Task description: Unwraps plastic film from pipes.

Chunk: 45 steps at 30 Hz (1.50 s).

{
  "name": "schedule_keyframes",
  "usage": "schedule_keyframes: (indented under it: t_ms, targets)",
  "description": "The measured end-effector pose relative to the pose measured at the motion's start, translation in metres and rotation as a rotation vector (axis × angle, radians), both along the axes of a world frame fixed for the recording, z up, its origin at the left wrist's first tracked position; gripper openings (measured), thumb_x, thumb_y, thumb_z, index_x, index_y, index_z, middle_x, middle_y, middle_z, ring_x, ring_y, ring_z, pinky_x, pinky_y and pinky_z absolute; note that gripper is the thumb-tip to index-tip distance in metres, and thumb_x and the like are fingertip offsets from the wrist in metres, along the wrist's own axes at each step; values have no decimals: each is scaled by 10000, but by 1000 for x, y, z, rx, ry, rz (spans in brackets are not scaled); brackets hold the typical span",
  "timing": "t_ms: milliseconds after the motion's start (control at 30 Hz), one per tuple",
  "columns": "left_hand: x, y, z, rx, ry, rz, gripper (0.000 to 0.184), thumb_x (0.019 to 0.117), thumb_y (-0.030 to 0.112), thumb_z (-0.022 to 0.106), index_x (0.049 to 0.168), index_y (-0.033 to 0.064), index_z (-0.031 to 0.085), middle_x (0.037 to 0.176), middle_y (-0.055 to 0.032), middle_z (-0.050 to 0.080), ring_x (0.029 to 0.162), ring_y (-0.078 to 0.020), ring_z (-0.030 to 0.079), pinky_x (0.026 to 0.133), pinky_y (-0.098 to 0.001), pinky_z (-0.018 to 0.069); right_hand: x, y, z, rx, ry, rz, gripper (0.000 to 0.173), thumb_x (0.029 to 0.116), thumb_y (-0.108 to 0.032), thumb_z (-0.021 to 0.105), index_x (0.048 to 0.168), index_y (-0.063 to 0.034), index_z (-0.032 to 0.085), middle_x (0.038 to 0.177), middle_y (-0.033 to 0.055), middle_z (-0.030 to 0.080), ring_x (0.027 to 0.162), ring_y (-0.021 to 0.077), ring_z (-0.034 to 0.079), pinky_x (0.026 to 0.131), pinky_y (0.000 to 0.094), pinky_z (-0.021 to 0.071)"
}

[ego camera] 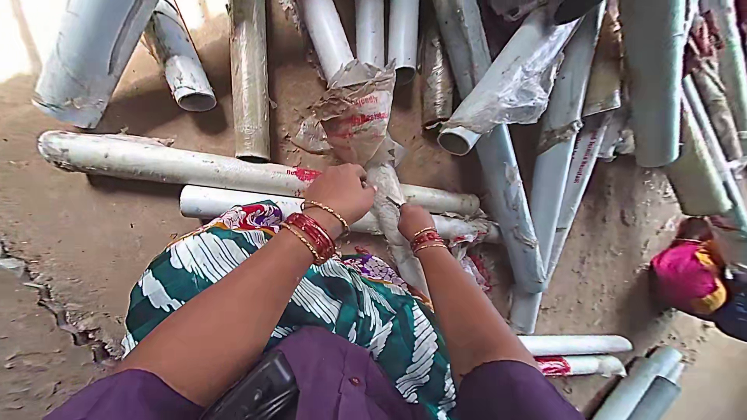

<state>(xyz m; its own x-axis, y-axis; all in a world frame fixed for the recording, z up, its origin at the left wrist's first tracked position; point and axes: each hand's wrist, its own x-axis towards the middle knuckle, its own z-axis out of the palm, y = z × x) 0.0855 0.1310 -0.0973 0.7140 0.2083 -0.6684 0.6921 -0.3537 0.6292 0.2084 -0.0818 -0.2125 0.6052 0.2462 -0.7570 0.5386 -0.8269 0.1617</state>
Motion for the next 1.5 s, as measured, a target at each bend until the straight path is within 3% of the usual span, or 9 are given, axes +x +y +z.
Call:
schedule_keyframes:
  t_ms: [133, 300, 400, 600, 967, 1100, 1200, 1300, 1500]
  targets:
    - [-3, 3, 2, -37, -14, 36, 379, 1065, 339, 545, 1313, 80, 671, 1186, -163, 705, 1148, -348, 651, 961, -616, 478, -38, -37, 29, -243, 154, 131, 274, 978, -66, 565, 1204, 63, 650, 1177, 306, 673, 1131, 494, 646, 880, 677, 498]
    - [-9, -3, 3, -33, -38, 10, 386, 1067, 333, 535, 1322, 73, 663, 1170, -170, 709, 1144, -357, 654, 959, -621, 477, -28, -47, 55, 109, -141, 3, 326, 1093, -154, 403, 1178, 84, 610, 1034, 330, 689, 1011, 522, 686, 814, 669, 522]
    - [-9, -7, 3, -27, -59, -3, 389, 1067, 344, 535, 1316, 76, 669, 1153, -162, 714, 1128, -351, 660, 952, -615, 483, 1, -3, 41, 105, -170, -12, 400, 1116, -221, 344, 1263, 67, 580, 1116, 333, 681, 1089, 517, 670, 859, 662, 517]
    - [-6, -7, 1, 0, -25, -3, 381, 1061, 338, 547, 1311, 78, 670, 1168, -156, 713, 1136, -339, 659, 957, -610, 484, 5, 25, -1, 5, -109, 15, 295, 1015, -74, 485, 1250, 61, 602, 1143, 321, 683, 1109, 514, 662, 847, 682, 509]
    - [-2, -6, 7, -17, -52, 11, 382, 1064, 331, 549, 1320, 74, 669, 1201, -164, 704, 1166, -344, 645, 980, -609, 465, -42, -75, 50, -246, 56, 49, 283, 995, -52, 524, 1232, 81, 602, 1138, 324, 677, 1097, 512, 660, 860, 667, 504]
    - [-6, -8, 8, -17, -63, 7, 388, 1061, 339, 552, 1317, 71, 665, 1205, -177, 695, 1169, -363, 638, 961, -628, 466, -42, -59, 73, -83, -113, 50, 246, 1030, -81, 488, 1164, 81, 618, 1054, 316, 692, 1013, 512, 687, 784, 660, 518]
    - [-7, -13, 5, 6, -60, -15, 382, 1056, 335, 552, 1298, 68, 678, 1205, -182, 692, 1175, -368, 634, 977, -623, 463, -31, -23, 54, -19, -134, 44, 295, 1069, -119, 409, 1223, 52, 593, 1096, 307, 693, 1060, 501, 684, 812, 655, 525]
    - [-10, -16, 4, 20, -55, -38, 375, 1056, 345, 558, 1279, 72, 684, 1203, -182, 687, 1172, -363, 633, 977, -613, 467, -26, -13, 26, -59, -95, 32, 306, 1027, -61, 462, 1286, 53, 579, 1152, 314, 682, 1111, 503, 664, 848, 664, 516]
    - [-9, -9, 8, -1, -70, -28, 377, 1056, 335, 558, 1296, 69, 676, 1205, -184, 692, 1167, -367, 638, 966, -630, 463, -58, -93, 38, -259, 53, 73, 250, 957, -49, 584, 1169, 55, 664, 1097, 309, 692, 1060, 507, 668, 817, 673, 508]
